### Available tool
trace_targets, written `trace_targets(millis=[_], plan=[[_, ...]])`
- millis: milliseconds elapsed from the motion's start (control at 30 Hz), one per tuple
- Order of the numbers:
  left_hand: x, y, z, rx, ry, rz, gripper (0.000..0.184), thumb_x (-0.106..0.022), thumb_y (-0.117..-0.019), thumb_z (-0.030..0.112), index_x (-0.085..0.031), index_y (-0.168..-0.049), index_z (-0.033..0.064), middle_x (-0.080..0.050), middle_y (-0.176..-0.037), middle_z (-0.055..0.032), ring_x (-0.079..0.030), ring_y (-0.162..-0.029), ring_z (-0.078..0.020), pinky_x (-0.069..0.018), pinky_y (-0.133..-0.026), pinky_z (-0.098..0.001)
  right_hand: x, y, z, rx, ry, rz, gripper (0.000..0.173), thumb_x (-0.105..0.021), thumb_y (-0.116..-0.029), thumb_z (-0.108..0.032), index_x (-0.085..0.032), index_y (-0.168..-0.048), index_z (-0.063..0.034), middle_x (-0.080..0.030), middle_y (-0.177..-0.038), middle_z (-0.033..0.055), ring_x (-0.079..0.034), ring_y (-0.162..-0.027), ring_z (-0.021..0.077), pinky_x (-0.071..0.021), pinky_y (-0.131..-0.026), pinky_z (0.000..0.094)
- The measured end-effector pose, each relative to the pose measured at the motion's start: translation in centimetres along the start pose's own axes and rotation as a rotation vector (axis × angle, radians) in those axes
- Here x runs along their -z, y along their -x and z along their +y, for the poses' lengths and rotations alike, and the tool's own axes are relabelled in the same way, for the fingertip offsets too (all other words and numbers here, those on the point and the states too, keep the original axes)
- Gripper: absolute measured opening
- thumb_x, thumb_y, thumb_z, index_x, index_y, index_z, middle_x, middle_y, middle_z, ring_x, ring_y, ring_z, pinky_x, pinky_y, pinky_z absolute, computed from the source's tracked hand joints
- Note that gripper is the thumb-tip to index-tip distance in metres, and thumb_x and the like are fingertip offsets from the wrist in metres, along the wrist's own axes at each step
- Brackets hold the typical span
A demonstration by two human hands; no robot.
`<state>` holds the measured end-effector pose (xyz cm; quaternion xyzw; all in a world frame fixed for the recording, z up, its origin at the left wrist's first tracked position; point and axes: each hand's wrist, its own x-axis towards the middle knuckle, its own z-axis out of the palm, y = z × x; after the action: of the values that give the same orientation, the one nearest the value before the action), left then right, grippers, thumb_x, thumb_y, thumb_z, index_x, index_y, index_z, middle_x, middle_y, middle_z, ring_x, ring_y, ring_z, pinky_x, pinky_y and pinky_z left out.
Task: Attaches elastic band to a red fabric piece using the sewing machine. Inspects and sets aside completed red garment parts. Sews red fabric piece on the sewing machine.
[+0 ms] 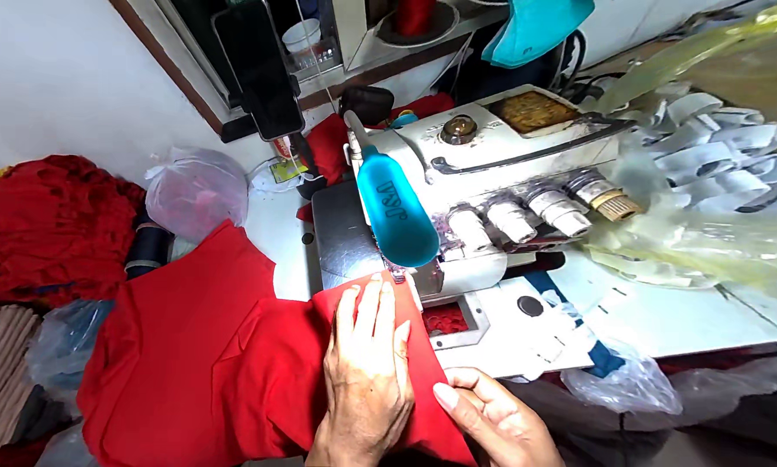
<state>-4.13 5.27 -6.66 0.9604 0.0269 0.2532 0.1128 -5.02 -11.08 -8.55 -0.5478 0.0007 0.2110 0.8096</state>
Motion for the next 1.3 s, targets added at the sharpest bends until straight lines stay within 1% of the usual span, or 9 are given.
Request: trace_targets(millis=[233, 433, 700, 767, 867, 967, 1033, 1200, 1300], plan=[[-0.7, -3.0, -1.6, 0.052, 0.007, -0.121, 0.043, -0.042, -0.1047, 0.025, -0.067, -0.136, 0.0104, -0.059, -0.148, -0.0040, -0.048, -0.142, -0.0319, -0.0507, -0.105, -0.0469, -1.7, -2.7, 0.0, 0.096, 0.133, 0.116, 0.014, -0.066, -0.0955, -0.004, -0.065, -0.109, -0.0022, -0.073, -0.077, 0.0010, -0.069, -0.067, 0.0069, -0.0580, -0.061, 0.0212], [-1.0, -7.2, -3.5, 0.065, 0.007, -0.239, 0.040, -0.043, -0.1042, 0.022, -0.068, -0.132, 0.0051, -0.055, -0.150, -0.0114, -0.043, -0.145, -0.0330, -0.0460, -0.108, -0.0510, -2.4, -5.4, 0.2, 0.256, 0.345, 0.199, 0.013, -0.071, -0.0919, -0.017, -0.069, -0.102, -0.0085, -0.073, -0.074, -0.0050, -0.068, -0.062, 0.0019, -0.0548, -0.055, 0.0162], [-1.7, -7.2, -6.1, 0.145, 0.170, -0.045, 0.040, -0.050, -0.1056, 0.027, -0.065, -0.137, 0.0065, -0.050, -0.155, -0.0106, -0.044, -0.146, -0.0275, -0.0352, -0.120, -0.0469, -1.7, -4.7, 0.1, 0.238, 0.365, 0.171, 0.027, -0.078, -0.0856, -0.015, -0.072, -0.111, -0.0061, -0.078, -0.087, -0.0015, -0.074, -0.077, 0.0069, -0.0631, -0.067, 0.0218], [-0.9, -4.0, -6.5, 0.217, 0.187, 0.051, 0.042, -0.049, -0.1062, 0.029, -0.064, -0.137, 0.0038, -0.058, -0.148, -0.0111, -0.052, -0.139, -0.0266, -0.0399, -0.117, -0.0459, -0.9, -4.0, 0.4, 0.164, 0.390, 0.127, 0.028, -0.079, -0.0859, -0.019, -0.075, -0.111, -0.0072, -0.078, -0.086, -0.0024, -0.074, -0.074, 0.0053, -0.0622, -0.065, 0.0215], [0.8, 3.1, -7.1, 0.310, 0.141, 0.025, 0.048, -0.047, -0.1049, 0.031, -0.063, -0.134, -0.0033, -0.068, -0.130, -0.0177, -0.062, -0.125, -0.0314, -0.0454, -0.110, -0.0483, 0.4, -3.0, 0.7, 0.068, 0.439, 0.052, 0.022, -0.077, -0.0890, -0.027, -0.079, -0.104, -0.0116, -0.076, -0.080, -0.0052, -0.071, -0.070, 0.0025, -0.0603, -0.065, 0.0209], [1.6, 8.6, -8.2, 0.275, 0.054, 0.022, 0.040, -0.061, -0.0959, 0.030, -0.074, -0.111, -0.0044, -0.073, -0.109, -0.0177, -0.068, -0.108, -0.0323, -0.0523, -0.099, -0.0455, 0.9, -2.5, 1.1, -0.026, 0.442, -0.002, 0.020, -0.074, -0.0915, -0.035, -0.078, -0.088, -0.0160, -0.068, -0.066, -0.0076, -0.061, -0.054, 0.0014, -0.0504, -0.050, 0.0202], [3.1, 8.9, -9.1, 0.201, -0.003, 0.050, 0.025, -0.062, -0.0882, 0.017, -0.076, -0.098, -0.0022, -0.075, -0.099, -0.0150, -0.071, -0.098, -0.0294, -0.0559, -0.091, -0.0438, 1.0, -2.3, 1.2, -0.077, 0.412, -0.030, 0.021, -0.074, -0.0922, -0.034, -0.074, -0.085, -0.0142, -0.068, -0.063, -0.0053, -0.064, -0.050, 0.0047, -0.0540, -0.046, 0.0213], [7.6, 3.9, -10.7, 0.179, -0.113, 0.232, 0.024, -0.064, -0.0923, 0.019, -0.076, -0.101, -0.0006, -0.075, -0.099, -0.0157, -0.070, -0.098, -0.0302, -0.0546, -0.090, -0.0425, 0.6, -1.8, 1.8, 0.043, 0.441, 0.047, 0.024, -0.082, -0.0815, -0.039, -0.072, -0.075, -0.0178, -0.058, -0.056, -0.0110, -0.050, -0.048, -0.0025, -0.0407, -0.045, 0.0171], [5.4, 3.0, -11.9, 0.151, -0.139, 0.202, 0.030, -0.064, -0.0944, 0.024, -0.075, -0.107, -0.0007, -0.074, -0.105, -0.0179, -0.069, -0.103, -0.0366, -0.0535, -0.092, -0.0492, 0.2, -1.4, 2.0, 0.045, 0.392, 0.114, 0.026, -0.089, -0.0746, -0.035, -0.076, -0.084, -0.0136, -0.071, -0.066, -0.0041, -0.066, -0.057, 0.0041, -0.0556, -0.053, 0.0203]])
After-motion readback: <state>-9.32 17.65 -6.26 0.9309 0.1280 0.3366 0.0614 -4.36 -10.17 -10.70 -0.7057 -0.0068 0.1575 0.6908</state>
